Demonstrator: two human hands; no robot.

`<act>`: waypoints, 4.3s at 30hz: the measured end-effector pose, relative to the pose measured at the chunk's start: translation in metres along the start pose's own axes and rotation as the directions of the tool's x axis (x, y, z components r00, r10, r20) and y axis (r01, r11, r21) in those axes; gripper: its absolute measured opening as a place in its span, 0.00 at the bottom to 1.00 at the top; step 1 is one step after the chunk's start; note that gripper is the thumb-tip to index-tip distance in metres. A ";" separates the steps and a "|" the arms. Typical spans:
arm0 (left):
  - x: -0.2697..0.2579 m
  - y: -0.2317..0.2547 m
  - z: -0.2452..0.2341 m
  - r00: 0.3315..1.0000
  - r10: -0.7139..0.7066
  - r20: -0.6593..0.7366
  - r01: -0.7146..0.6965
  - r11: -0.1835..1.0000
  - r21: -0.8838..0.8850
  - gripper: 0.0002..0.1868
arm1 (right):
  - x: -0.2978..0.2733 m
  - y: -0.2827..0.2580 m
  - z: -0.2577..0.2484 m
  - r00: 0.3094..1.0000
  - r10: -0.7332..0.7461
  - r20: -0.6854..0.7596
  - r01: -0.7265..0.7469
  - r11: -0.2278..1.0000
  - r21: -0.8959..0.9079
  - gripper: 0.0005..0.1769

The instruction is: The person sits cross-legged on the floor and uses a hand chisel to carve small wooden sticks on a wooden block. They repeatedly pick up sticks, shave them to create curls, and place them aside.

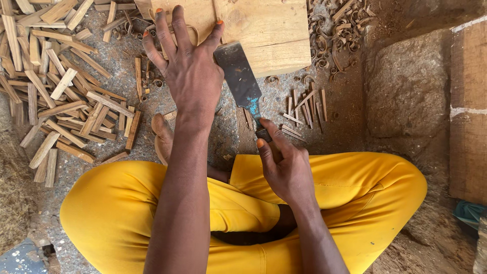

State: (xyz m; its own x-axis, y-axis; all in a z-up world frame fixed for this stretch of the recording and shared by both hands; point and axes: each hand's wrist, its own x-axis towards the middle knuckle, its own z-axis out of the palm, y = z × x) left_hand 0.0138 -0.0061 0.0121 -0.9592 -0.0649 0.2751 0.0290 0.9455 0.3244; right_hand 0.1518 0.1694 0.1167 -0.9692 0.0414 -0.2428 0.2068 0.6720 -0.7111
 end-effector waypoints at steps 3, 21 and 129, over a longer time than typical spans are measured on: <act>-0.002 0.000 0.002 1.000 -0.005 -0.012 0.006 1.000 0.015 0.33 | -0.001 -0.001 0.001 1.000 0.021 0.014 -0.021 1.000 0.018 0.23; 0.001 0.010 -0.012 0.998 -0.036 0.051 0.036 0.999 0.019 0.35 | 0.000 0.000 0.010 0.999 -0.013 -0.031 0.013 1.000 -0.013 0.22; -0.029 0.059 -0.049 0.865 0.268 0.424 -0.295 0.956 -0.003 0.19 | -0.006 -0.013 0.014 0.992 -0.098 -0.081 0.096 0.995 -0.028 0.26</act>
State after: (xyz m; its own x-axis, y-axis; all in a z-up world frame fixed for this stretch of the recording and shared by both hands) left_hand 0.0571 0.0360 0.0681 -0.9412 0.3328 -0.0589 0.3114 0.9217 0.2313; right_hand 0.1568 0.1494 0.1182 -0.9924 0.0353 -0.1176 0.1091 0.6934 -0.7122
